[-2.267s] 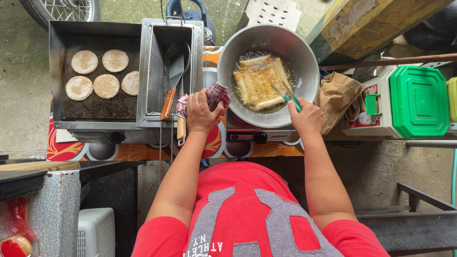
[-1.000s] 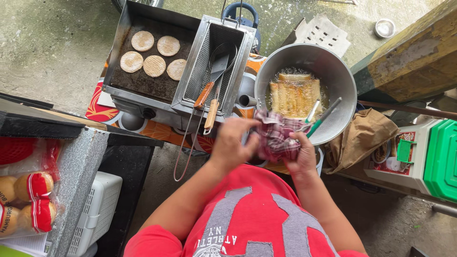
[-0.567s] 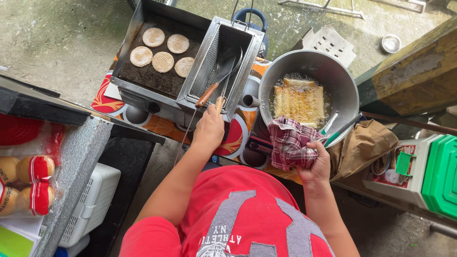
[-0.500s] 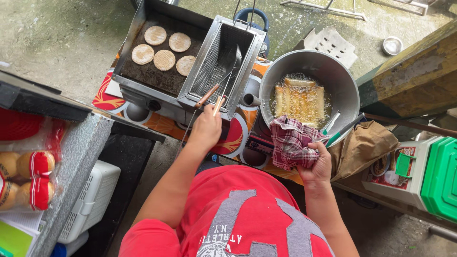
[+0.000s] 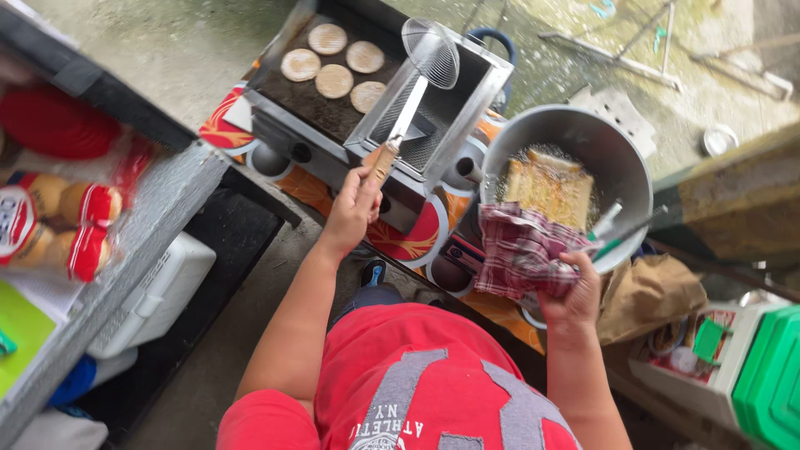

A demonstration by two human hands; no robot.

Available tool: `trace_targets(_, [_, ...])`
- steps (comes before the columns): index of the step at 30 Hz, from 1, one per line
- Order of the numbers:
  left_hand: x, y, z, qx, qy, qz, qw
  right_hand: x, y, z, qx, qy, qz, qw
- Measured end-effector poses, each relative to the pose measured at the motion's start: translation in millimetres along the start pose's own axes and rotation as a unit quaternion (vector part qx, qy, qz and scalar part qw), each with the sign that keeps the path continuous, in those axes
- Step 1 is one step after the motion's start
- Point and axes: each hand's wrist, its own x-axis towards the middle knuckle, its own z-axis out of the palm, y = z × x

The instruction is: The person fries rolls in a pot of oil using tongs and turns burger patties on a griddle with a spatula.

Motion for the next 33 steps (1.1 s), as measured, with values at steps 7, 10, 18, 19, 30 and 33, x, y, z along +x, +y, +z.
trace_targets(7, [-109, 32, -27, 0.252, 0.161, 0.194, 0.934, -6, -41, 22, -0.063, -0.066, -0.082, 0.992])
trace_targets(10, [-142, 40, -60, 0.321, 0.219, 0.283, 0.877, 4, -44, 43, -0.083, -0.074, -0.093, 0.990])
trace_targets(18, [-179, 83, -241, 0.490, 0.498, 0.278, 0.659, 44, 25, 135, -0.089, -0.068, -0.132, 0.985])
trace_targets(19, [-179, 94, -274, 0.502, 0.511, 0.264, 0.646, 46, 37, 147, -0.089, -0.072, -0.132, 0.985])
trace_targets(30, [-128, 161, -627, 0.545, 0.607, 0.031, 0.577, 45, 138, 251, -0.083, -0.072, -0.140, 0.984])
trace_targets(33, [-115, 161, -674, 0.539, 0.624, -0.020, 0.565, 47, 155, 268, -0.075, -0.066, -0.147, 0.984])
